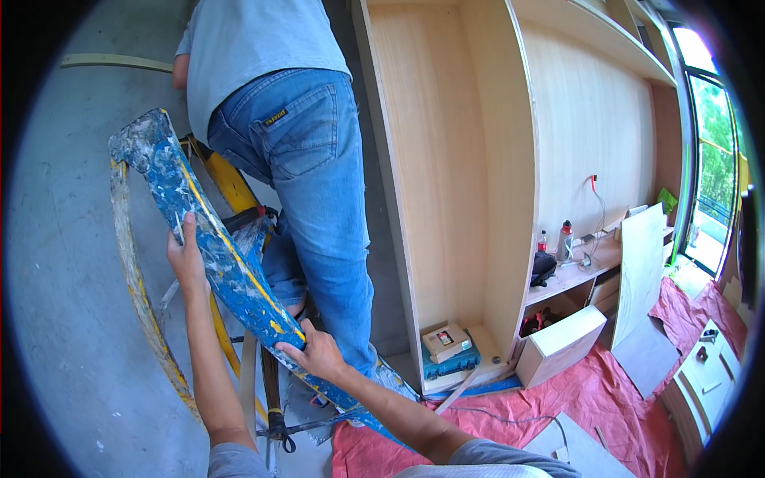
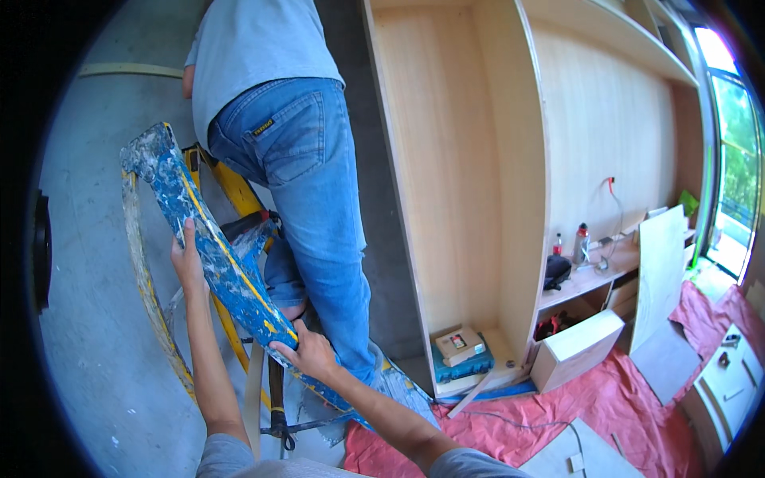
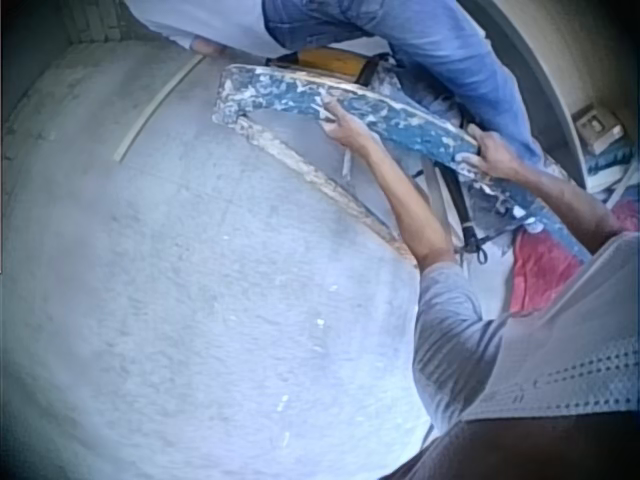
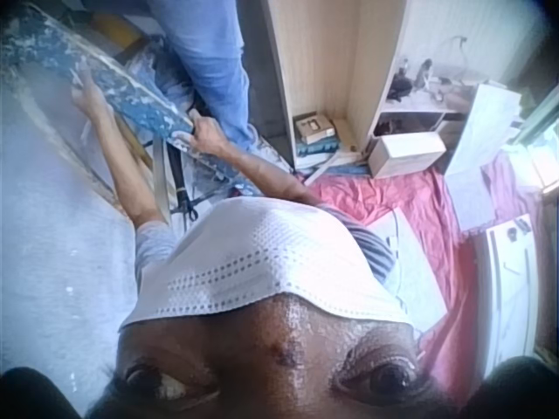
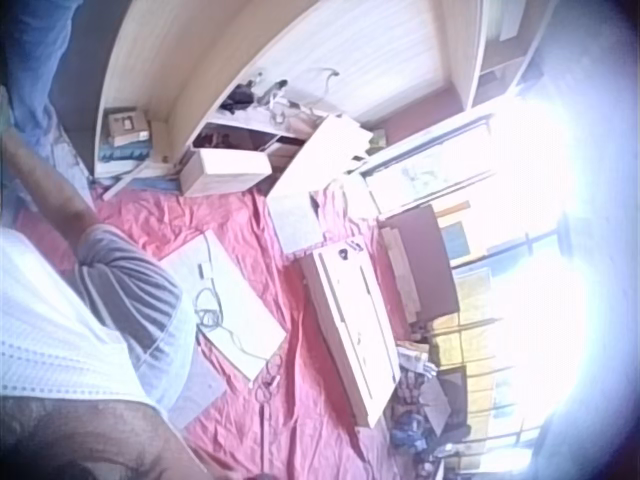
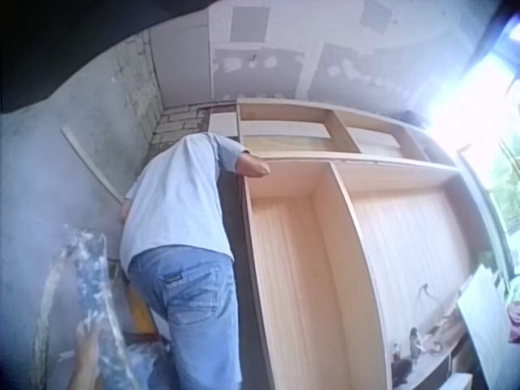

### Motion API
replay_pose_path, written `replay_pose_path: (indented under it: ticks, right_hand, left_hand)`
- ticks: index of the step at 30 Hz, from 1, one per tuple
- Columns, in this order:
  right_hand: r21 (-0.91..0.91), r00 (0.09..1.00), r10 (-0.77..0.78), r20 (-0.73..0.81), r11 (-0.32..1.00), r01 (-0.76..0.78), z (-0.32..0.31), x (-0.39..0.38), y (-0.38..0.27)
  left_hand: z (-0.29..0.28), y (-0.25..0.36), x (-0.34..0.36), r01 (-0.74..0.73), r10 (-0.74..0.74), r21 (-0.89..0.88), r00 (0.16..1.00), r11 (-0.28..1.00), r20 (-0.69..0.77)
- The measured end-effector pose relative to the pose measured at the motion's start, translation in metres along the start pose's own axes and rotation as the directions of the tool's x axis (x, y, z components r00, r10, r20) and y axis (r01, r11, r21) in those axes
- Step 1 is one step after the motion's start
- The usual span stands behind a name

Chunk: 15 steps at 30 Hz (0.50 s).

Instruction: The person measures a wooden plank with a tape measure, marks it with a pencil using a square for guidance, and then saws off a section with a hand saw before handing a wood piece to a person on a ladder.

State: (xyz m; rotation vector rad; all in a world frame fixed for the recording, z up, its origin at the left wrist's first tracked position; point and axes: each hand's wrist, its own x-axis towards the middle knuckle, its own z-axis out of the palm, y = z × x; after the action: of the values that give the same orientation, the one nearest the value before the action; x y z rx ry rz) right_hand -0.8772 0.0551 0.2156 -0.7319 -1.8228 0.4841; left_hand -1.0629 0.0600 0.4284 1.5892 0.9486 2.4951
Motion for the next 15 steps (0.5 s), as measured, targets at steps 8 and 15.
replay_pose_path:
  ticks: [8,15]
  right_hand:
    - [0.007,0.999,-0.023,-0.029,1.000,0.023,-0.004,-0.002,0.000]
    - [0.012,0.998,-0.034,-0.044,0.999,0.034,0.005,-0.003,0.003]
  left_hand:
    - [0.004,0.005,-0.003,0.007,-0.007,0.005,1.000,1.000,-0.001]
    - [-0.005,-0.002,-0.003,-0.008,0.009,0.034,0.999,0.999,-0.041]
